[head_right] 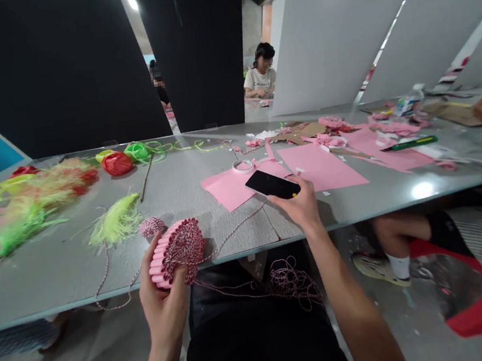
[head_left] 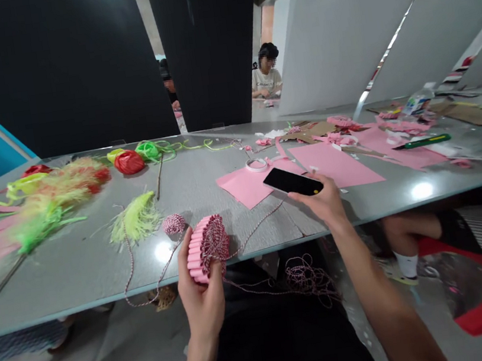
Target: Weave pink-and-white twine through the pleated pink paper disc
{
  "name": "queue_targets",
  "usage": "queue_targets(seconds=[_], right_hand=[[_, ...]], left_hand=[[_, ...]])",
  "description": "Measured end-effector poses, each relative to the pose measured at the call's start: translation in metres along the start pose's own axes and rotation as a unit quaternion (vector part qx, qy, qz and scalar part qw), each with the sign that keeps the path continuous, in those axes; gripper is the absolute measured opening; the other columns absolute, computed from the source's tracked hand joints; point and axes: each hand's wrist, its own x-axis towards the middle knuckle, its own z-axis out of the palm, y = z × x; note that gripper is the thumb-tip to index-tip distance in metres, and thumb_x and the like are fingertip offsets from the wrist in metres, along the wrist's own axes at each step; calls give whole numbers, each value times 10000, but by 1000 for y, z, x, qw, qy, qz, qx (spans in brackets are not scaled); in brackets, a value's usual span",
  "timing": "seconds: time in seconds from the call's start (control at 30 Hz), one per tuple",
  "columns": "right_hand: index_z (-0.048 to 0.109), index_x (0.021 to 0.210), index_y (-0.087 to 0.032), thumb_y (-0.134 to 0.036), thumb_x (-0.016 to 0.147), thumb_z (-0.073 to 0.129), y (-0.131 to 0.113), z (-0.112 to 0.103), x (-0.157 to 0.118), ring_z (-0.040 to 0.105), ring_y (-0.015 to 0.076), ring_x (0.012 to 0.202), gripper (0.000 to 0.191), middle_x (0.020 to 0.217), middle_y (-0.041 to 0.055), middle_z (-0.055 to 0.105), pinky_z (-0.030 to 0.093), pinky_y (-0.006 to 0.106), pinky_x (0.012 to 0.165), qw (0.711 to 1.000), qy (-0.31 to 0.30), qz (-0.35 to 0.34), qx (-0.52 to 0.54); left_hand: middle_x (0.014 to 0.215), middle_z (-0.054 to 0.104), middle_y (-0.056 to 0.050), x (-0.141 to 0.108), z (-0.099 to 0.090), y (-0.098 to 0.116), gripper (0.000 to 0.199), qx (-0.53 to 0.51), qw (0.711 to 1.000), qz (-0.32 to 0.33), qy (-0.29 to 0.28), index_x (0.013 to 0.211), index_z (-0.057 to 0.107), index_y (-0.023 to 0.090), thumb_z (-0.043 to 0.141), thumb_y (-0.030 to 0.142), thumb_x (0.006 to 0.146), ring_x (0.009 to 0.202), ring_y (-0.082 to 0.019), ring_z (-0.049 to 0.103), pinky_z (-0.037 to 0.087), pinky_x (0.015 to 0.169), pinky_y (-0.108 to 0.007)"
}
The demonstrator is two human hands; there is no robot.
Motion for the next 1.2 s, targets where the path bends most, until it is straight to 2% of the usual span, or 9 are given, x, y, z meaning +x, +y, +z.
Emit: queue_targets(seconds=[0.3,0.43,0.5,0.6,0.7,0.83,1.03,1.1,1.2], right_hand=[[745,1046,-177,-434,752,877,-32,-4,-39,560,472,1301,412,1189,190,666,355,741,1141,997,-44,-57,-22],[750,1029,-267,-409,978,724,-98,-14,-95,693,254,1082,153,1147,72,713,592,424,948,974,-141,-162,71],[745,1058,-265,-334,985,757,-132,-16,-128,706,222,1018,101,1106,55,718,608,353,834,919,-240,-237,203],[699,1079,-243,-165,1001,704,-159,-15,-156,697,206,1039,110,1083,51,705,595,336,862,898,-261,-266,234],[643,1018,-227,-86,1027,585,-149,-19,-150,681,207,1014,153,1037,52,697,570,364,907,914,-240,-262,196],[657,982,-228,-144,1042,607,-124,-37,-120,651,194,896,114,996,42,695,514,326,736,954,-165,-211,132],[708,1002,-245,-180,959,772,-153,-38,-138,676,174,898,101,1021,12,714,519,284,704,897,-322,-229,199],[690,946,-240,-159,994,699,-155,-35,-143,687,182,919,95,985,15,711,528,291,730,896,-322,-237,195],[658,900,-236,-212,1028,621,-130,-40,-128,686,209,881,136,956,36,702,536,337,756,941,-240,-212,112]], left_hand=[[1643,564,-87,-4,2,1,631,-34,999,-1,22,1571,561,329,732,297,965,1493,-348,543,387,1281,-602],[1662,548,-60,-11,7,1,645,-41,999,32,0,1579,550,365,748,280,971,1491,-321,554,426,1271,-525],[1651,564,-51,-17,11,1,651,-56,997,48,-30,1591,536,377,744,275,983,1470,-291,583,478,1236,-439],[1631,590,-26,-24,16,2,618,-85,992,61,-65,1587,538,401,717,265,1012,1457,-241,602,511,1193,-329],[1586,634,-20,-26,19,3,582,-88,992,59,-75,1563,565,401,717,267,1018,1416,-220,640,525,1173,-303],[1561,654,-31,-23,20,2,558,-81,994,55,-54,1543,588,387,725,282,1013,1393,-234,656,544,1163,-337],[1599,616,-64,-29,21,-3,611,-102,989,71,-86,1568,560,369,745,276,993,1443,-294,614,487,1242,-452],[1616,600,-65,-30,22,-2,585,-110,986,74,-99,1560,567,367,726,272,1005,1470,-299,589,470,1257,-468],[1581,632,-59,-28,21,1,522,-101,990,53,-88,1520,603,371,709,269,1019,1443,-289,613,507,1224,-464]])
